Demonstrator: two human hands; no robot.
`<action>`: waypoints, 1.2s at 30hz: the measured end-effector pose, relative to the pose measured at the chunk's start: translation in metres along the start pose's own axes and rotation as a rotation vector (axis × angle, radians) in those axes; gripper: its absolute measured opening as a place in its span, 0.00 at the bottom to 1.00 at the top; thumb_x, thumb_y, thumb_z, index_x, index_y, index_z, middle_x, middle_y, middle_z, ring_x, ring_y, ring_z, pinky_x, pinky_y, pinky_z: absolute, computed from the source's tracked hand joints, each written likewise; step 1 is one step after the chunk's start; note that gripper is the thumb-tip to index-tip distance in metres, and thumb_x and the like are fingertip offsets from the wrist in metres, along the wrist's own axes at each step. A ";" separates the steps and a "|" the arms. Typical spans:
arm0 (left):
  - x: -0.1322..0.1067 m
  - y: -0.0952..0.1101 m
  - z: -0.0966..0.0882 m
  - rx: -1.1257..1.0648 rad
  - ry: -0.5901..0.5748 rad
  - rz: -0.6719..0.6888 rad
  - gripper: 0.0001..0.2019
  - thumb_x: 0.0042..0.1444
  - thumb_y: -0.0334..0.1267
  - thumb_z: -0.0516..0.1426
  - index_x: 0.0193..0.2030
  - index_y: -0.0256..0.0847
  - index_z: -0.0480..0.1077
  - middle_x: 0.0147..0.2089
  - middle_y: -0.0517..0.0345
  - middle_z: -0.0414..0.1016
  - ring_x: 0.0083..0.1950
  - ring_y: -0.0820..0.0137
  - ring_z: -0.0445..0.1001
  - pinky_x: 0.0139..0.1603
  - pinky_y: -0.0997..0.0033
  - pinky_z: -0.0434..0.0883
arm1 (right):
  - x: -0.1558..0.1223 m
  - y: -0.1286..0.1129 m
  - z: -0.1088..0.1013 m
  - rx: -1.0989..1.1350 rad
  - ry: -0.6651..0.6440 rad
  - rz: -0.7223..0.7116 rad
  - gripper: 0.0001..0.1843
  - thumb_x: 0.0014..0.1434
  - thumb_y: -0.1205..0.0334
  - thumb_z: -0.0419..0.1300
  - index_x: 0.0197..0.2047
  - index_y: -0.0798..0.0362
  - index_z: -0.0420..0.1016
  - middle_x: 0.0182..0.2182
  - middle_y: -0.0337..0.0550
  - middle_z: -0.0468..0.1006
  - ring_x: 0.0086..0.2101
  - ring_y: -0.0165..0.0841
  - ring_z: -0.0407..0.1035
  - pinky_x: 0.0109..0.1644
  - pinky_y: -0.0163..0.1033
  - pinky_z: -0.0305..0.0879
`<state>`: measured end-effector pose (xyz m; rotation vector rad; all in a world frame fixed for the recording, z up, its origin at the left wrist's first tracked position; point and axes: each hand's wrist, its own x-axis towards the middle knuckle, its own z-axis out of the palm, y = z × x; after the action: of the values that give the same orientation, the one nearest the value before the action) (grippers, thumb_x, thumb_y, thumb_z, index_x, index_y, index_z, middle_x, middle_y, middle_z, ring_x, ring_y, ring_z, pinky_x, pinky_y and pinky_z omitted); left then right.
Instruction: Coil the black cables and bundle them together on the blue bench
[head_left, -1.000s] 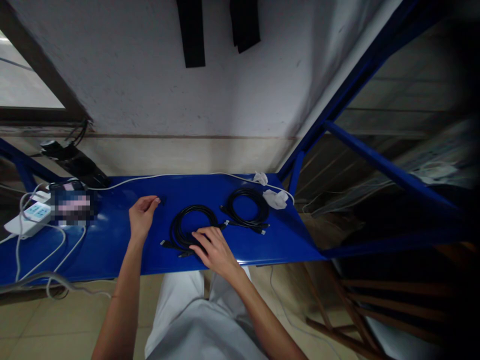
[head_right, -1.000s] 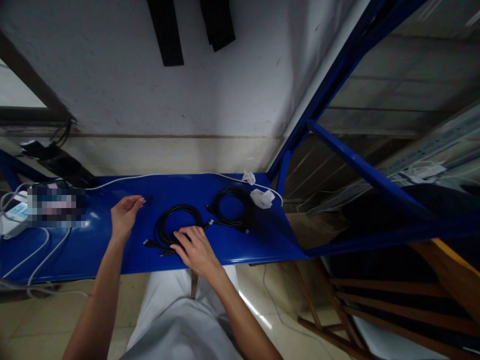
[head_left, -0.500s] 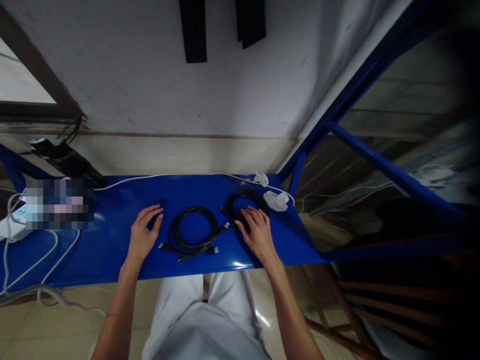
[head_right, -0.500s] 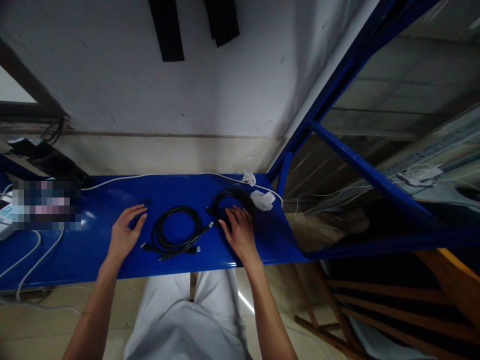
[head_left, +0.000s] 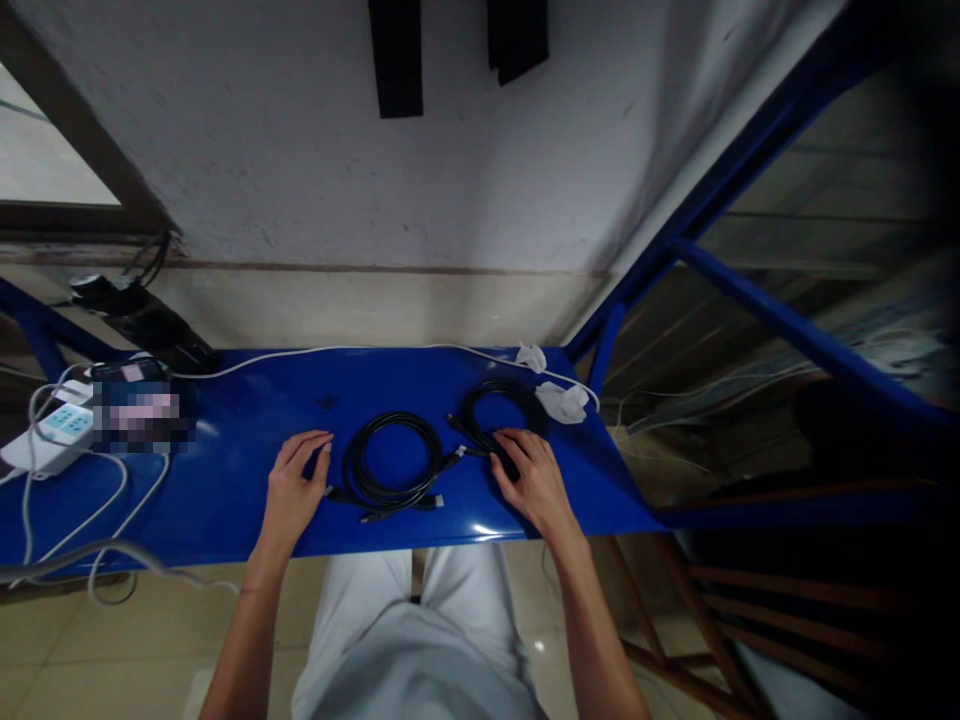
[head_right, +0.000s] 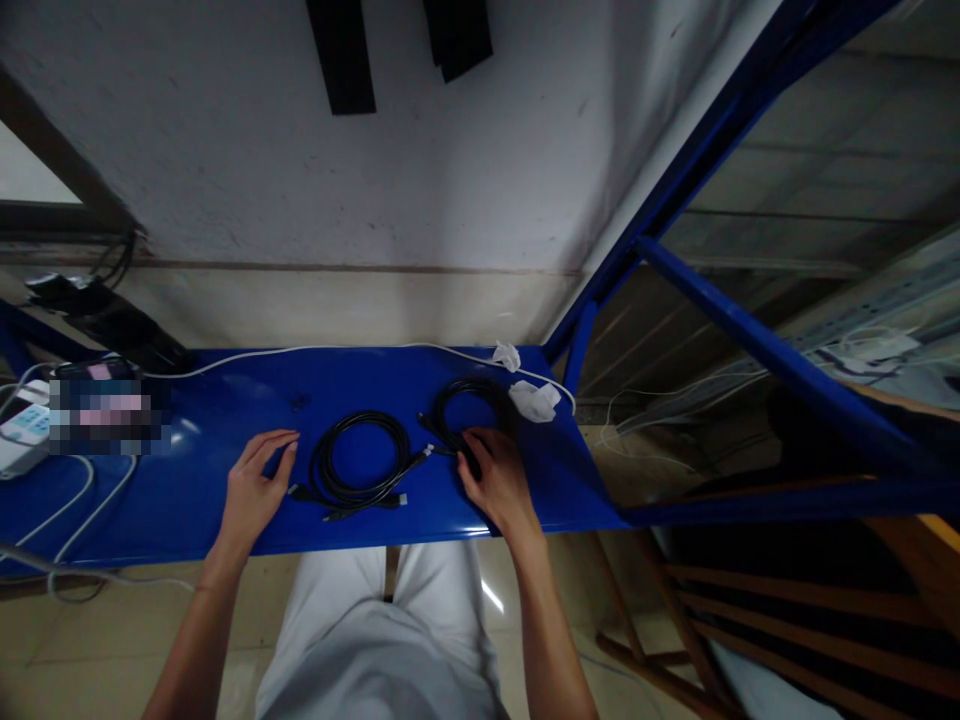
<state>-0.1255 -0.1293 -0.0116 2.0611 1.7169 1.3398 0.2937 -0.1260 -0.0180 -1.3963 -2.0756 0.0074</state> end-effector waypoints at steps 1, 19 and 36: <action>-0.001 -0.001 0.001 0.003 -0.005 0.002 0.10 0.75 0.41 0.58 0.55 0.46 0.80 0.55 0.49 0.81 0.58 0.57 0.80 0.66 0.48 0.76 | -0.002 0.003 -0.002 -0.002 0.000 -0.005 0.15 0.76 0.57 0.60 0.60 0.52 0.82 0.56 0.55 0.82 0.57 0.49 0.76 0.62 0.57 0.73; -0.005 -0.011 0.006 0.057 -0.024 0.049 0.12 0.75 0.41 0.57 0.58 0.46 0.79 0.56 0.48 0.81 0.58 0.57 0.81 0.65 0.48 0.76 | 0.012 0.010 -0.015 -0.093 0.153 -0.100 0.10 0.78 0.60 0.60 0.55 0.53 0.82 0.42 0.51 0.85 0.42 0.41 0.77 0.49 0.47 0.70; -0.007 -0.010 0.006 0.049 -0.029 0.079 0.13 0.75 0.42 0.56 0.59 0.45 0.78 0.55 0.47 0.82 0.57 0.56 0.80 0.64 0.48 0.75 | 0.038 -0.080 -0.042 0.138 0.218 -0.275 0.15 0.75 0.66 0.63 0.62 0.44 0.79 0.42 0.45 0.87 0.40 0.38 0.78 0.49 0.50 0.70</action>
<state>-0.1280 -0.1293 -0.0244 2.1853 1.6903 1.2946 0.2390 -0.1428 0.0612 -0.9770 -2.0244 -0.1088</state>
